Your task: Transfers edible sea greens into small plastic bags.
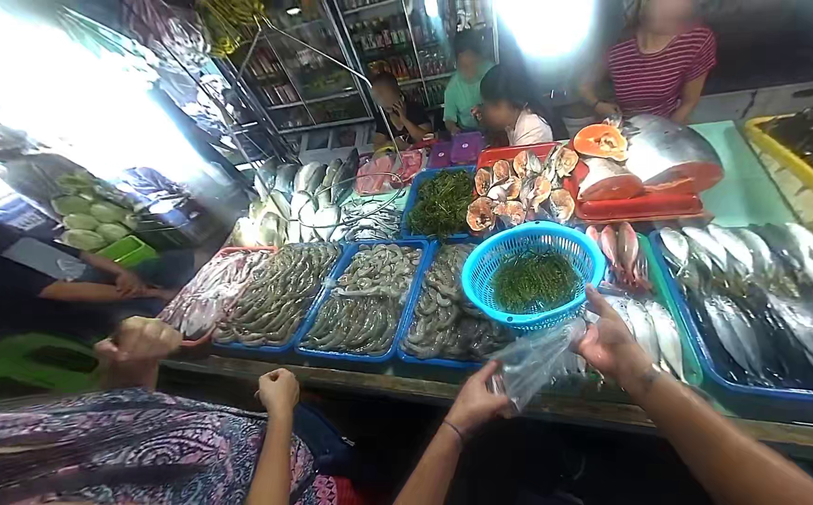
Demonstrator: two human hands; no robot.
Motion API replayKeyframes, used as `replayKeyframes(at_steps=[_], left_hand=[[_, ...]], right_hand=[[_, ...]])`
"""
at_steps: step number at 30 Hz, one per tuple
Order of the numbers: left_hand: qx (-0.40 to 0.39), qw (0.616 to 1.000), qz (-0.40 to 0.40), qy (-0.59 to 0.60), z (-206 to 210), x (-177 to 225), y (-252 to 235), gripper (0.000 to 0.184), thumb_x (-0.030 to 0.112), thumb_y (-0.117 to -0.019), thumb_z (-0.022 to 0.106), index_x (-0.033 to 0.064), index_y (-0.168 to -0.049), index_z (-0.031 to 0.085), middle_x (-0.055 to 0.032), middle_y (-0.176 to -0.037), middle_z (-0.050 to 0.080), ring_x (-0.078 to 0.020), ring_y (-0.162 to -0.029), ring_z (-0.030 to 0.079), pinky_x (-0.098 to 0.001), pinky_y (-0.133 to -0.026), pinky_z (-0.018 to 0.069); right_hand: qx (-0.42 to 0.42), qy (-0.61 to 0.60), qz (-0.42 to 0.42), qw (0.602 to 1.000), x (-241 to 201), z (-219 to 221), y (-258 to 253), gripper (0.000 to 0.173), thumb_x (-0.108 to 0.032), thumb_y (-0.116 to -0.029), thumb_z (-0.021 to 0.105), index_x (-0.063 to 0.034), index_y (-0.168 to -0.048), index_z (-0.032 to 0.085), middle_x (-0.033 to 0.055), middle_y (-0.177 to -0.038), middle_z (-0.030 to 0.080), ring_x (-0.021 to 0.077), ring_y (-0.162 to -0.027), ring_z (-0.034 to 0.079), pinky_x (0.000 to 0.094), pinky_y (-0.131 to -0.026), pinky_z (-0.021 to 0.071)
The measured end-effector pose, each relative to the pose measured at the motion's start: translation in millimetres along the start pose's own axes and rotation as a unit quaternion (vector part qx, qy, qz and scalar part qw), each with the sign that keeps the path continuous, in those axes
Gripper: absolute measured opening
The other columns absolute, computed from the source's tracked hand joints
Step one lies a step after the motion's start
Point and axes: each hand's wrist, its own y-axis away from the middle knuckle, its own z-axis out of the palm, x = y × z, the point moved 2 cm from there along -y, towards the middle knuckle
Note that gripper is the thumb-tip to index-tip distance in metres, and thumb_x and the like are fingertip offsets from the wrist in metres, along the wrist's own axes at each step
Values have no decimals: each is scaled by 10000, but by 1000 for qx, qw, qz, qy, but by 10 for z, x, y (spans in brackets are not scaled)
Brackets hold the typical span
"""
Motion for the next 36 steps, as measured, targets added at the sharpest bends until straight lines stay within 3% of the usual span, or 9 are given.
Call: replayKeyframes(at_steps=[2,6,8,11,13,17,25,29,36], left_hand=[[51,998,40,-4,-76,191,-127,790,77,-767,705,50,-1515,455,-143,-1164,690,-218,-948,702,-422,-819,611],[117,979,46,162,-92,433,-207,506,-17,-985,412,32,-1483,490,-133,-1152,670,-208,-931,685,-394,-809,600],[174,925,0,338,-29,490,-180,417,132,-1096,283,-7,-1397,536,-172,-1103,700,-253,-878,710,-419,-770,608],[210,865,-61,451,10,449,-207,371,282,-1100,395,-8,-1289,529,-165,-1041,676,-261,-859,698,-414,-779,602],[226,874,-68,425,26,350,-243,241,173,-1064,513,-29,-1170,590,-146,-944,695,-223,-799,709,-362,-758,617],[191,908,-78,364,-55,308,-250,124,91,-1032,547,-16,-1050,609,-112,-817,689,-174,-705,689,-320,-677,599],[82,948,-136,277,-192,558,-691,116,102,-1035,515,15,-1040,592,-77,-796,661,-159,-689,654,-319,-677,579],[61,953,-142,261,-215,804,-946,69,62,-1013,524,39,-976,577,-55,-756,624,-128,-635,612,-273,-624,552],[21,967,-127,218,-180,1104,-1075,118,43,-1012,516,55,-914,581,-44,-758,612,-131,-673,613,-277,-682,560]], right_hand=[[13,58,36,998,7,46,-190,774,-526,-969,656,-141,-1541,305,221,-1340,598,378,-1097,675,578,-814,606],[-2,164,39,986,1,23,-351,422,-291,-972,672,-33,-1285,555,172,-1015,707,274,-844,727,469,-699,625],[18,191,40,981,-20,-1,-321,327,-248,-983,616,-43,-1231,558,156,-963,683,258,-793,703,454,-662,603],[49,224,27,973,70,-59,-245,304,-185,-984,604,-22,-1234,543,176,-980,664,270,-794,693,459,-658,600],[62,244,2,968,247,-145,-194,345,-150,-991,602,-14,-1291,501,182,-1014,641,266,-805,676,457,-665,588],[51,206,-83,974,485,-249,-82,361,-58,-987,600,17,-1316,470,166,-984,646,224,-771,694,408,-656,611],[31,179,-166,969,334,-278,-311,547,-35,-995,617,-20,-1482,367,197,-1223,629,234,-967,713,412,-779,634],[38,167,-185,968,88,-217,-446,491,-39,-996,630,-10,-1435,414,202,-1123,641,251,-824,713,420,-651,633],[9,129,-213,968,-336,-202,-643,272,-123,-1028,622,-65,-1289,567,84,-953,643,155,-708,609,353,-631,550]])
